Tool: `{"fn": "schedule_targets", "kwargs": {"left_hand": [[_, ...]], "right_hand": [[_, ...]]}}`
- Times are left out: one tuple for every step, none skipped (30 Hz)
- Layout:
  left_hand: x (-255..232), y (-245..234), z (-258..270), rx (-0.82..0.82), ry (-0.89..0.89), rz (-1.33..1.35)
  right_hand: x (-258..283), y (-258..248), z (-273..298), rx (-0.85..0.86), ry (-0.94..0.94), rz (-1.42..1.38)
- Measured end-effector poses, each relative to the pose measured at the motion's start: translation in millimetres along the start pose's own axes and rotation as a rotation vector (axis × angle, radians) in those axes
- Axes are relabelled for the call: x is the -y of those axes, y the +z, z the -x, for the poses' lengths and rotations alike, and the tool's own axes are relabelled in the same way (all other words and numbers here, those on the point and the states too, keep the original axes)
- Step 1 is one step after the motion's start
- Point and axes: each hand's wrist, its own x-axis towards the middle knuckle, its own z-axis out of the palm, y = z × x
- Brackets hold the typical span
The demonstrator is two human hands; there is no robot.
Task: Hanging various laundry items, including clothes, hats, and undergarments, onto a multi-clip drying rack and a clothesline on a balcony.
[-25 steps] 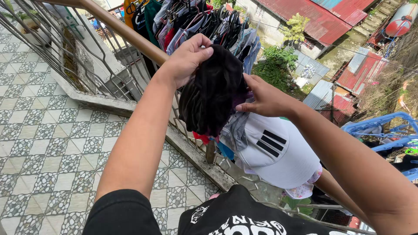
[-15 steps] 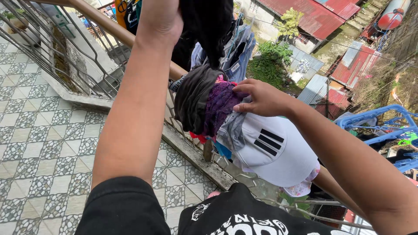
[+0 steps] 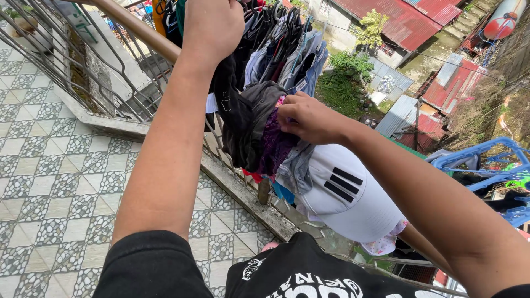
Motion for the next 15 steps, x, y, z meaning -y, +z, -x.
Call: {"fn": "schedule_targets", "kwargs": {"left_hand": [[-7.5,-6.8,9.6,-0.130,0.062,0.198],[-14.9,-13.8,18.1,-0.263,0.125,0.395],[-17.7,-13.2,22.1,-0.264,0.120,0.394],[-20.5,-13.5,25.6,-0.221,0.104,0.381],[-23.5,-13.7,28.9,-0.179,0.089,0.369],[-26.1,-13.6,30.5,-0.178,0.087,0.369],[-28.9,-13.3,31.8,-0.190,0.071,0.351],[-32.9,-12.8,32.3,-0.202,0.056,0.336],[-32.4,-8.8,30.8,-0.201,0.056,0.338],[-31.8,-4.7,30.1,-0.205,0.095,0.341],[-31.3,-0.6,29.3,-0.210,0.135,0.345],[-32.8,-0.9,27.5,-0.208,0.137,0.346],[-34.3,-1.1,25.7,-0.180,0.121,0.380],[-36.4,-0.9,24.2,-0.152,0.105,0.416],[-39.6,-4.3,22.0,-0.150,0.107,0.419]], "right_hand": [[-4.6,0.8,1.5,-0.040,-0.097,-0.093],[-9.7,0.8,2.3,-0.080,-0.195,-0.185],[-9.8,-1.9,4.5,-0.075,-0.197,-0.186],[-9.6,-5.1,6.4,-0.092,-0.003,-0.343],[-9.4,-8.3,8.4,-0.106,0.194,-0.498],[-14.1,-7.4,7.5,-0.104,0.194,-0.500],[-18.9,-6.5,6.8,-0.195,0.209,-0.598],[-24.2,-6.5,7.0,-0.289,0.226,-0.694],[-26.4,-10.1,5.2,-0.289,0.228,-0.694],[-28.3,-12.9,3.6,-0.354,0.194,-0.954],[-30.2,-15.8,2.1,-0.418,0.155,-1.213],[-31.0,-23.1,2.9,-0.420,0.157,-1.214],[-31.9,-30.4,3.7,-0.484,0.084,-1.355],[-32.9,-37.5,5.4,-0.547,0.009,-1.494],[-33.2,-43.6,6.8,-0.551,0.011,-1.494]]}}
